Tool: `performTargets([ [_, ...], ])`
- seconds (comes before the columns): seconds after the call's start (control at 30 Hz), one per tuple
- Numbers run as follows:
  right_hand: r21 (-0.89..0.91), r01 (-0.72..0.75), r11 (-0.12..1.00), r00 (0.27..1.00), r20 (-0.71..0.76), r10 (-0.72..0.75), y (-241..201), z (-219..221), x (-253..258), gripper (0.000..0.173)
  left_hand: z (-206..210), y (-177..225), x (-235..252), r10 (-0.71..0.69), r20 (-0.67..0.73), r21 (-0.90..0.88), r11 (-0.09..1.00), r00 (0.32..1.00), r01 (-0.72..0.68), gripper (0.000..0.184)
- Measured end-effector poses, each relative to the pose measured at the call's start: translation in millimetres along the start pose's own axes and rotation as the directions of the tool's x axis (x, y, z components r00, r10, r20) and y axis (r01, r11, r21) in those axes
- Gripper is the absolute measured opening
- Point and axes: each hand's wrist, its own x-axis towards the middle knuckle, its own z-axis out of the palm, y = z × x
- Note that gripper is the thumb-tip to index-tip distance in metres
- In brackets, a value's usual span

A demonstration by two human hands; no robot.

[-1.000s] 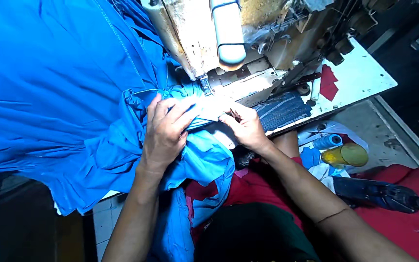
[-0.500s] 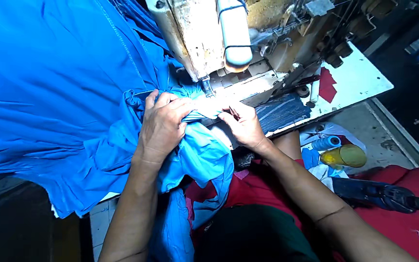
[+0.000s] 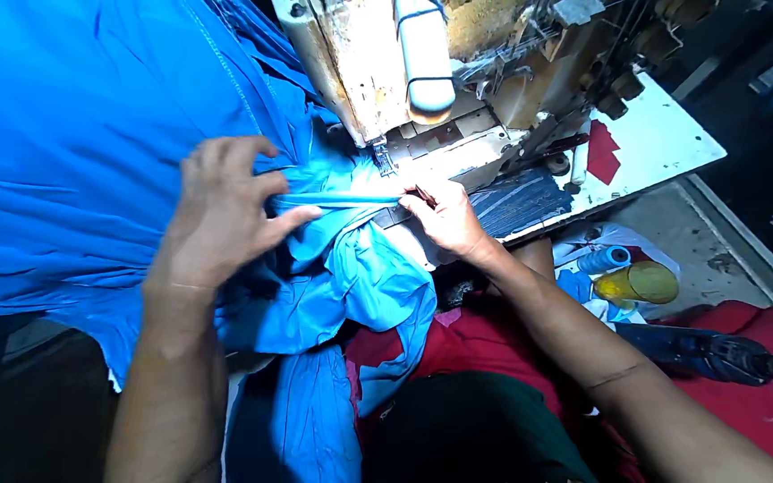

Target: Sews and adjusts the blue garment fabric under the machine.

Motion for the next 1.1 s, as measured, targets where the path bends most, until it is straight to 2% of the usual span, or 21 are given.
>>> performTargets([
  [0.07, -0.051, 0.022, 0.998, 0.999, 0.043, -0.020, 0.4, -2.7, 7.7, 0.015, -19.1, -8.2, -12.9, -0.023, -0.040, -0.095, 0.995, 0.999, 0.019, 0.047],
  [0.17, -0.066, 0.056, 0.996, 0.979, 0.200, -0.042, -11.0, -13.0, 14.3, 0.017, -36.4, 25.2, -30.3, 0.074, -0.184, -0.371, 0.918, 0.980, -0.139, 0.032],
  [0.27, 0.090, 0.038, 0.995, 0.926, 0.371, -0.069, -45.5, -25.8, 5.0, 0.014, -20.1, 69.8, -39.0, 0.123, -0.326, -0.530, 0.798, 0.937, -0.289, 0.023],
  [0.33, 0.135, 0.105, 0.985, 0.900, 0.409, -0.152, -57.0, -28.3, -4.9, 0.014, 5.5, 90.7, -39.1, 0.086, -0.431, -0.574, 0.742, 0.898, -0.346, 0.022],
  [0.4, 0.120, 0.170, 0.978, 0.907, 0.368, -0.203, -58.7, -29.6, -19.8, 0.015, 40.1, 105.9, -38.9, -0.001, -0.523, -0.538, 0.776, 0.852, -0.329, 0.025],
  [0.5, 0.062, 0.122, 0.991, 0.948, 0.289, -0.135, -52.3, -32.9, -45.8, 0.016, 96.8, 119.7, -40.5, -0.106, -0.512, -0.237, 0.971, 0.852, -0.021, 0.049],
  [0.57, 0.032, 0.049, 0.998, 0.970, 0.237, -0.055, -48.2, -35.0, -60.6, 0.013, 125.5, 117.9, -44.6, -0.195, -0.439, -0.116, 0.980, 0.877, 0.160, 0.040],
  [0.63, 0.010, -0.008, 1.000, 0.978, 0.207, 0.006, -43.6, -35.7, -70.9, 0.013, 132.1, 114.0, -49.7, -0.260, -0.423, -0.082, 0.965, 0.868, 0.250, 0.032],
  [0.8, 0.070, -0.090, 0.993, 0.981, 0.176, 0.077, -37.8, -33.9, -82.5, 0.014, 93.0, 112.0, -54.3, -0.227, -0.337, -0.026, 0.972, 0.914, 0.232, 0.018],
  [1.1, 0.044, -0.170, 0.984, 0.984, 0.053, 0.167, -28.0, -19.7, -57.1, 0.011, 61.9, 80.4, -21.5, -0.086, -0.226, 0.047, 0.994, 0.970, 0.099, 0.020],
])
